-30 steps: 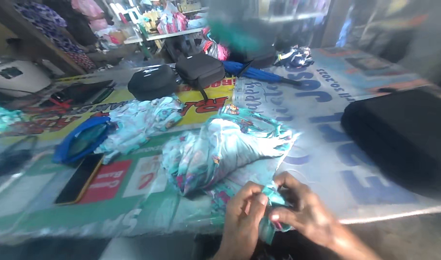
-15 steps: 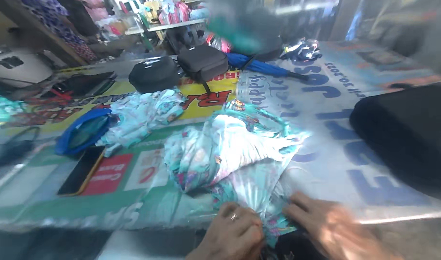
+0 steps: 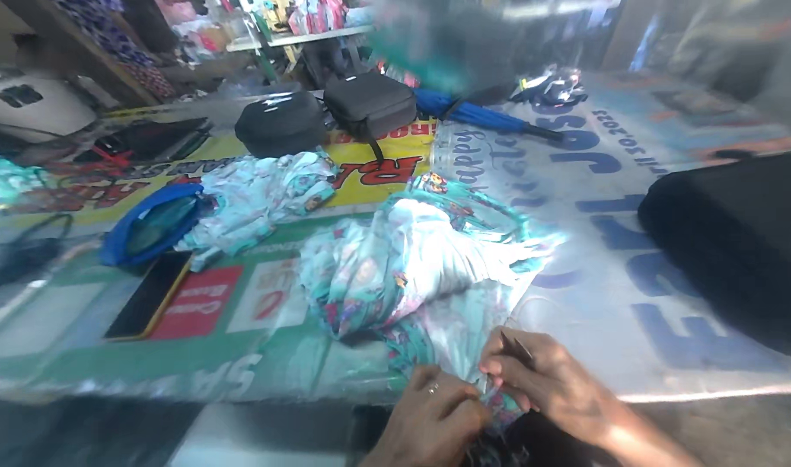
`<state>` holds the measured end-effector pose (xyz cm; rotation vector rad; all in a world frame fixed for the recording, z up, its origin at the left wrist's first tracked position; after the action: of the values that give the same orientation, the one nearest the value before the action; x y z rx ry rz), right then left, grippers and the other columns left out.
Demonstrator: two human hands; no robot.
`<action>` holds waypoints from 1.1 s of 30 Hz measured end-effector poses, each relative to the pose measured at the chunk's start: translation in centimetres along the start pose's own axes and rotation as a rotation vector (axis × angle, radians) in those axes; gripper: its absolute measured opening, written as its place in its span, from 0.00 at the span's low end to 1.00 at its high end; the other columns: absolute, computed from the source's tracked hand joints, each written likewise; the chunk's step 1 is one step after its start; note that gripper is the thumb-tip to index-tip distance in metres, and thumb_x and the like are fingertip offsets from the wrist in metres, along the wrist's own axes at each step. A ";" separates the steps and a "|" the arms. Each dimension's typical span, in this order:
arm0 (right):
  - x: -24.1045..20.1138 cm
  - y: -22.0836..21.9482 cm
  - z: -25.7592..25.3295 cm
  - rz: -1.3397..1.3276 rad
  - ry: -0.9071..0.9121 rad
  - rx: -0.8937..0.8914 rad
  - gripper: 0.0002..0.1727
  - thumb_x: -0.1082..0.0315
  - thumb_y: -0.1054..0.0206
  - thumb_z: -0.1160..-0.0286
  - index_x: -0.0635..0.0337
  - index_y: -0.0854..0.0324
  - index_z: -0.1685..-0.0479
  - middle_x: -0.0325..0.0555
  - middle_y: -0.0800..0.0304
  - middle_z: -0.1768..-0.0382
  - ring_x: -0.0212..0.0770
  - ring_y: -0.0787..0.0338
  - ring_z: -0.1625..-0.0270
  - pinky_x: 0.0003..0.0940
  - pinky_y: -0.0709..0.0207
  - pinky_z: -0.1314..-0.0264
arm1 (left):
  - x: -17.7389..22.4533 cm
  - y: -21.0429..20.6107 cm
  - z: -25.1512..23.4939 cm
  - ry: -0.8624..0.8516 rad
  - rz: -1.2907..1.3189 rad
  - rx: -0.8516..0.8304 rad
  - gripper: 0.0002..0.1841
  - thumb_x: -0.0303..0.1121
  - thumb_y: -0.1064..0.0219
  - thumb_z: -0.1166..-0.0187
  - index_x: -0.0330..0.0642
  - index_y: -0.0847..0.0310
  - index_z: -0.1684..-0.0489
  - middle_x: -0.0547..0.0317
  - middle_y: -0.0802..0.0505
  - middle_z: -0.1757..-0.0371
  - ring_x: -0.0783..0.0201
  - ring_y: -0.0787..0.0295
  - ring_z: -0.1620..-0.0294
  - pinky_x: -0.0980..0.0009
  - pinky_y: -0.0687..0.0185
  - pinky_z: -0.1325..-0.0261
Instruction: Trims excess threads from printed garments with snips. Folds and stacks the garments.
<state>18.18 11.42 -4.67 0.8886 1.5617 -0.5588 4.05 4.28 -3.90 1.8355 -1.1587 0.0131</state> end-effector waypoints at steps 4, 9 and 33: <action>-0.5 -0.1 0.3 0.080 0.089 -0.091 0.07 0.68 0.34 0.18 0.62 0.13 0.54 0.38 0.12 0.63 0.19 0.18 0.69 0.11 0.24 0.67 | -0.5 0.6 0.4 0.061 0.077 0.073 0.05 0.35 0.38 0.12 0.48 0.18 0.57 0.62 0.10 0.56 0.69 0.14 0.49 0.73 0.24 0.35; -1.2 -1.1 0.5 0.407 0.232 -0.065 0.06 0.67 0.32 0.23 0.60 0.14 0.57 0.46 0.14 0.60 0.31 0.13 0.58 0.19 0.19 0.55 | -0.4 0.7 -0.3 0.124 0.101 0.212 0.07 0.37 0.37 0.14 0.47 0.17 0.59 0.62 0.10 0.59 0.70 0.14 0.52 0.74 0.24 0.39; -1.8 -0.4 3.1 0.408 0.365 0.066 0.08 0.63 0.34 0.16 0.57 0.15 0.54 0.44 0.16 0.60 0.29 0.15 0.56 0.16 0.20 0.54 | -0.9 -0.7 -2.4 0.205 -0.016 -0.029 0.07 0.41 0.34 0.20 0.52 0.12 0.62 0.67 0.08 0.59 0.70 0.13 0.56 0.65 0.27 0.46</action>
<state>19.76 8.41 -3.57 1.3767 1.6255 -0.1599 5.05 6.63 -3.42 1.7730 -0.9958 0.1705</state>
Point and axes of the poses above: each hand's wrist, its own z-axis away from the middle knuckle, its own y-axis out of the back of the hand, x = y × z, the point moved 7 cm from there along -z, towards the middle knuckle
